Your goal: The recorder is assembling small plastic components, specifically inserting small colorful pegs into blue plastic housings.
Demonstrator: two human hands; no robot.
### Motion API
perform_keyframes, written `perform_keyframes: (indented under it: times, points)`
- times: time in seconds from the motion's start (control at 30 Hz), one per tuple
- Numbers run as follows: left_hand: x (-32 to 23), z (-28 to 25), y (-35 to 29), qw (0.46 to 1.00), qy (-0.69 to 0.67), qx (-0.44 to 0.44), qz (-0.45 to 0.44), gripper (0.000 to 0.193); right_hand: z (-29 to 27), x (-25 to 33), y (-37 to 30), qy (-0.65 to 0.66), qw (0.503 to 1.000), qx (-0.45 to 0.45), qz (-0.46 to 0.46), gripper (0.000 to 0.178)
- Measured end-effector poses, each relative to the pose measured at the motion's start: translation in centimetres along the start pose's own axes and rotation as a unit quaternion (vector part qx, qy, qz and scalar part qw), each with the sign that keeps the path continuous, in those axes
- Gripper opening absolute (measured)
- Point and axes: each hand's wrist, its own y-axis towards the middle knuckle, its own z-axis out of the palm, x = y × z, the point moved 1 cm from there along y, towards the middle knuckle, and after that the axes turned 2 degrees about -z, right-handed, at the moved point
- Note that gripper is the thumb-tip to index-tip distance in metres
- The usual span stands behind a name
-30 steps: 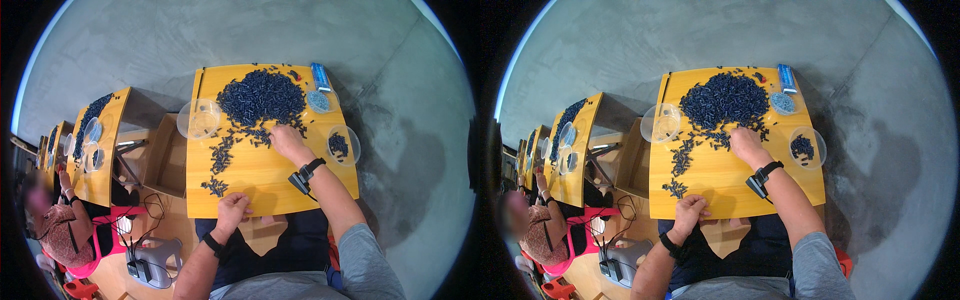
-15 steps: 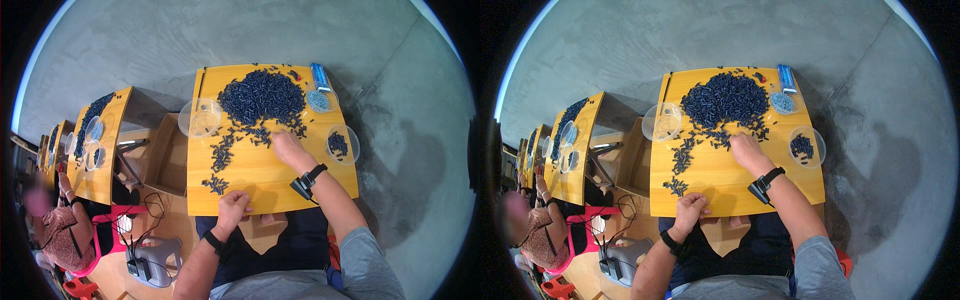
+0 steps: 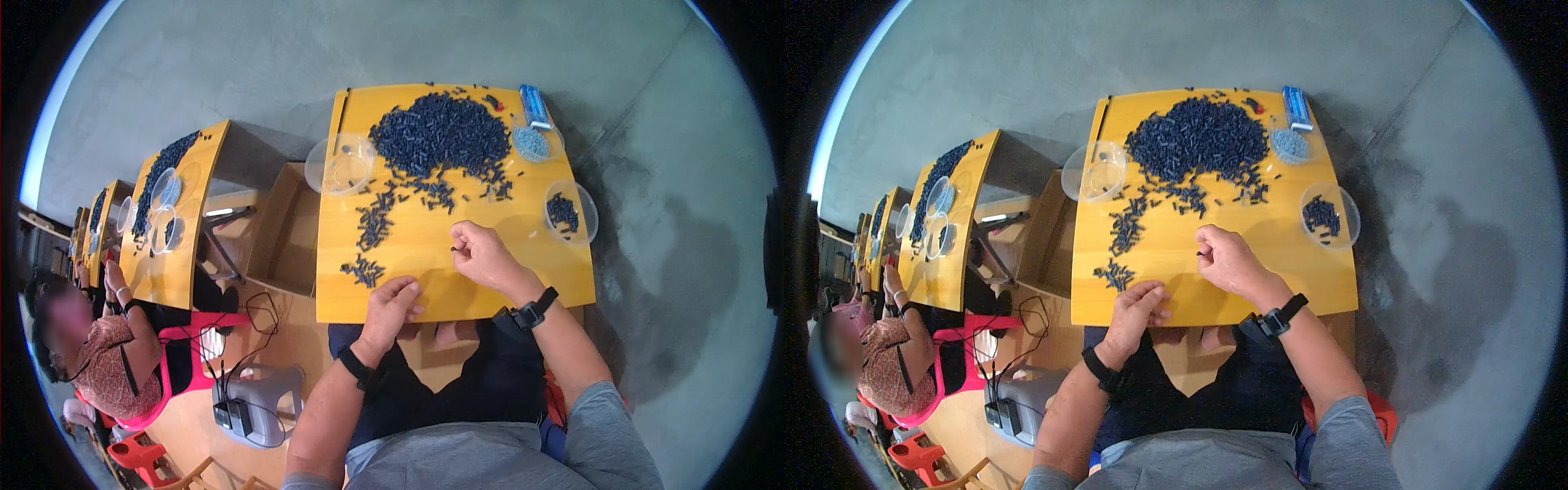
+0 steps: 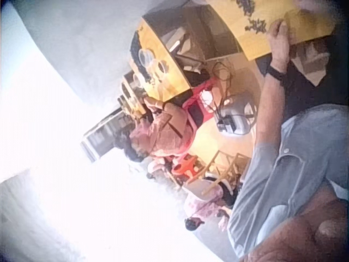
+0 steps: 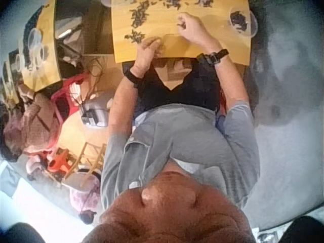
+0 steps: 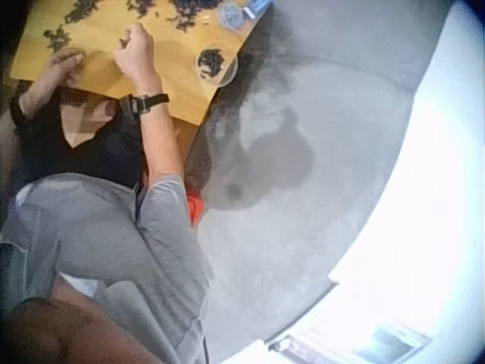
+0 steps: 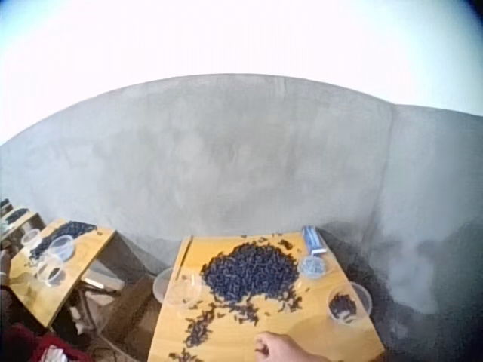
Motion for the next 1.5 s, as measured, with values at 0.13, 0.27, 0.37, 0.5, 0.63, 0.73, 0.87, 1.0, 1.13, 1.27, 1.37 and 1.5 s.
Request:
perform_keyframes:
  times: [0.13, 0.27, 0.37, 0.5, 0.63, 0.73, 0.87, 1.0, 1.13, 1.27, 1.37, 1.5]
  points:
    - [-1.8, 1.4, -1.9, 0.997, -0.051, 0.054, 0.036, 0.023, -0.4, 4.3, -2.0, 0.098, 0.993, 0.061, -0.016, 0.018]
    - [-2.8, 2.7, -4.0, 0.985, -0.103, 0.069, 0.122, 0.018, -0.8, 7.0, -3.7, 0.253, 0.963, 0.094, -0.002, 0.020]
    - [-3.3, 3.4, -5.5, 0.983, -0.131, 0.055, 0.118, 0.016, -1.0, 8.0, -4.5, 0.282, 0.954, 0.093, -0.031, 0.019]
    - [-2.9, 3.2, -6.1, 0.982, -0.114, 0.038, 0.144, 0.014, -1.0, 8.7, -5.0, 0.230, 0.966, 0.064, -0.095, 0.017]
    - [-3.4, 3.2, -6.6, 0.979, -0.141, 0.056, 0.137, 0.014, -1.7, 9.1, -5.0, 0.144, 0.978, 0.048, -0.145, 0.018]
    - [-3.9, 2.3, -6.5, 0.985, -0.123, 0.103, 0.068, 0.015, -2.3, 9.9, -4.9, 0.044, 0.979, 0.066, -0.189, 0.020]
    - [-3.9, 1.6, -5.6, 0.987, -0.015, 0.155, 0.033, 0.018, -1.9, 10.4, -5.2, 0.008, 0.969, 0.133, -0.208, 0.017]
    - [-3.7, 1.1, -4.1, 0.972, 0.000, 0.235, -0.028, 0.019, -1.7, 9.5, -5.4, 0.002, 0.970, 0.184, -0.158, 0.021]
    - [-2.9, 0.3, -3.0, 0.952, -0.006, 0.295, -0.079, 0.016, -1.5, 9.0, -5.4, 0.051, 0.962, 0.226, -0.142, 0.016]
    - [-1.1, -0.1, -2.5, 0.956, -0.026, 0.271, -0.107, 0.011, -1.9, 3.3, -3.9, 0.143, 0.981, 0.134, -0.008, 0.015]
    - [-0.7, -0.2, -2.3, 0.967, -0.049, 0.227, -0.102, 0.010, -3.8, -2.8, -0.3, -0.094, 0.995, -0.026, 0.014, 0.012]
    - [-0.7, -0.1, -2.1, 0.975, -0.071, 0.185, -0.098, 0.012, -5.2, -6.6, 2.0, -0.169, 0.977, -0.124, 0.049, 0.012]
